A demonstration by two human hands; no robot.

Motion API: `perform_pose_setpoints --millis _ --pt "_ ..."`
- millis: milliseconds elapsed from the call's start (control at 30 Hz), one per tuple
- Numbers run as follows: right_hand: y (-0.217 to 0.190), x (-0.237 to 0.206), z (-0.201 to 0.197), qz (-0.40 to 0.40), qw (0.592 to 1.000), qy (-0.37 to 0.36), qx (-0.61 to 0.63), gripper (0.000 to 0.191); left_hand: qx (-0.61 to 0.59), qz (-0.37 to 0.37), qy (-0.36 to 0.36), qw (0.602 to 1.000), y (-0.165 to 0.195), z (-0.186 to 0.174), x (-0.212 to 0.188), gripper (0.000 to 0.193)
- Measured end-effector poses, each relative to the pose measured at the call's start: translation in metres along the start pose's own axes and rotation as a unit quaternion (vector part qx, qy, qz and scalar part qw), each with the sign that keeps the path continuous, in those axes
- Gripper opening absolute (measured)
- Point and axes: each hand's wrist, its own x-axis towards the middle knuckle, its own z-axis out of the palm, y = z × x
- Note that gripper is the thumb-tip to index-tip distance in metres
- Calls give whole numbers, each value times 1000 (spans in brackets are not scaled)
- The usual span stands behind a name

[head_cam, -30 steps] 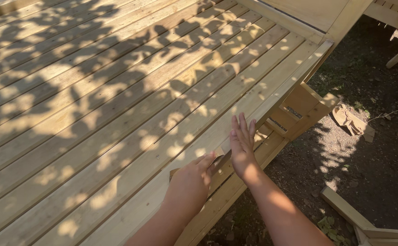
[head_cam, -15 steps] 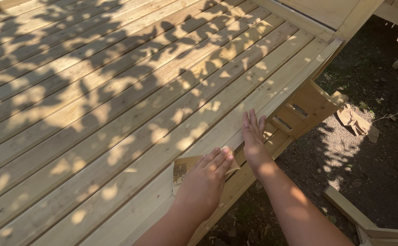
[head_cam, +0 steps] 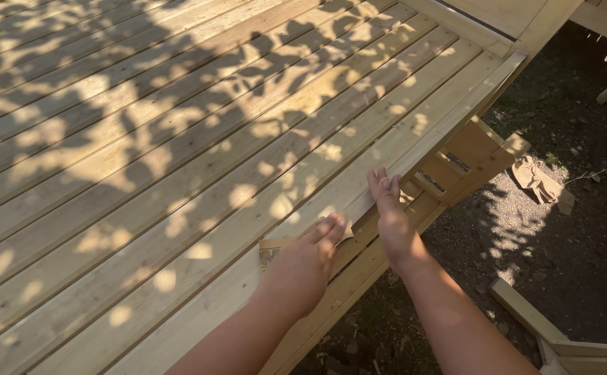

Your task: The person sands the slatted surfaces and edges of an unfinished wooden bench outdoors, rubbing sandpaper and a sanding block along the planks and side rails, moving around the piece to reach different sections.

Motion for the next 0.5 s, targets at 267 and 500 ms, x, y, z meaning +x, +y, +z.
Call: perform_pose_setpoints --millis 267,500 --pt "-2 -9 30 0 996 36 -78 79 66 66 86 992 -29 -6 -104 63" --pt "3 -14 58 -58 976 75 -194 80 46 -26 90 995 -49 -20 -170 66"
